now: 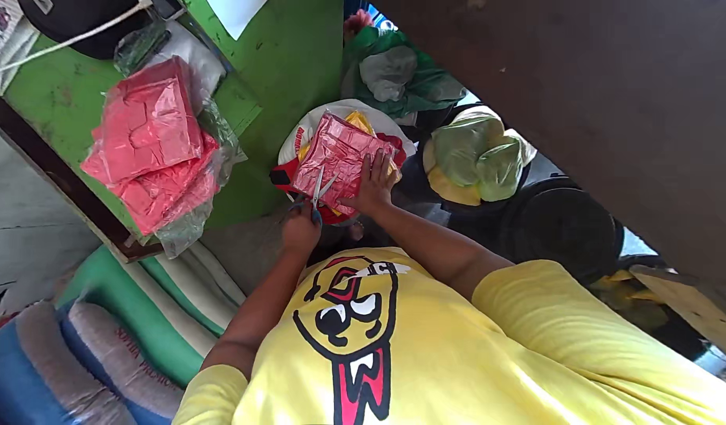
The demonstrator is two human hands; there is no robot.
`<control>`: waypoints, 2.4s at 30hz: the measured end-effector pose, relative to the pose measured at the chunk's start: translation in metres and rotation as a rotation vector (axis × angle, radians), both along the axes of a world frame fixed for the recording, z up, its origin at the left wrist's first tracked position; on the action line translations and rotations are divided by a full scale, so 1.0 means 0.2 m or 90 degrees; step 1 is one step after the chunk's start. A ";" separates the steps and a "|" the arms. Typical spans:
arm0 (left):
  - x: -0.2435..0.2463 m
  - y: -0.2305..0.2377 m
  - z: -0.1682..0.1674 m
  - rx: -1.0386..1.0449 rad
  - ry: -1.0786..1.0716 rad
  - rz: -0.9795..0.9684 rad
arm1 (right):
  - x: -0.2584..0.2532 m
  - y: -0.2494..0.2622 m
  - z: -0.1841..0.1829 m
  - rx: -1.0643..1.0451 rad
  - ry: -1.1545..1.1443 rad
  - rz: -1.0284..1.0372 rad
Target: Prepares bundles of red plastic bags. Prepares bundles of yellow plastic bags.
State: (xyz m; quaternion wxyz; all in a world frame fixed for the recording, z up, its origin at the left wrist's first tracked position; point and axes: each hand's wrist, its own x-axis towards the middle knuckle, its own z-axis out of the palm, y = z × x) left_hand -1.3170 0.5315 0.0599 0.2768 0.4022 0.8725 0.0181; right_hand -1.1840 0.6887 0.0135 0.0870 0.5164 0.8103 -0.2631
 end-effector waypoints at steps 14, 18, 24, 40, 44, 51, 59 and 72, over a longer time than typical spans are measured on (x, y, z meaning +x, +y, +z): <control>-0.02 0.20 -0.04 0.035 0.089 -0.062 | 0.01 0.02 -0.02 -0.015 -0.025 0.027; -0.03 0.25 -0.06 0.062 0.108 -0.070 | 0.00 0.03 -0.01 -0.018 -0.028 0.034; -0.04 0.29 -0.09 0.053 0.103 -0.076 | -0.01 0.04 0.02 -0.034 -0.049 0.041; -0.11 -0.08 -0.01 0.293 0.000 0.170 | -0.20 0.21 0.16 0.054 0.148 0.211; -0.07 -0.26 -0.05 0.258 -0.013 0.166 | -0.45 0.38 0.15 0.099 0.181 0.516; -0.11 -0.55 -0.07 0.192 -0.098 0.169 | -0.59 0.40 0.35 0.178 0.257 0.651; -0.34 -0.95 -0.07 0.086 -0.156 0.181 | -0.67 0.10 1.34 0.307 0.613 0.563; -0.63 -1.11 -0.12 0.061 -0.162 0.038 | -1.51 -0.04 1.05 -0.153 0.442 -0.100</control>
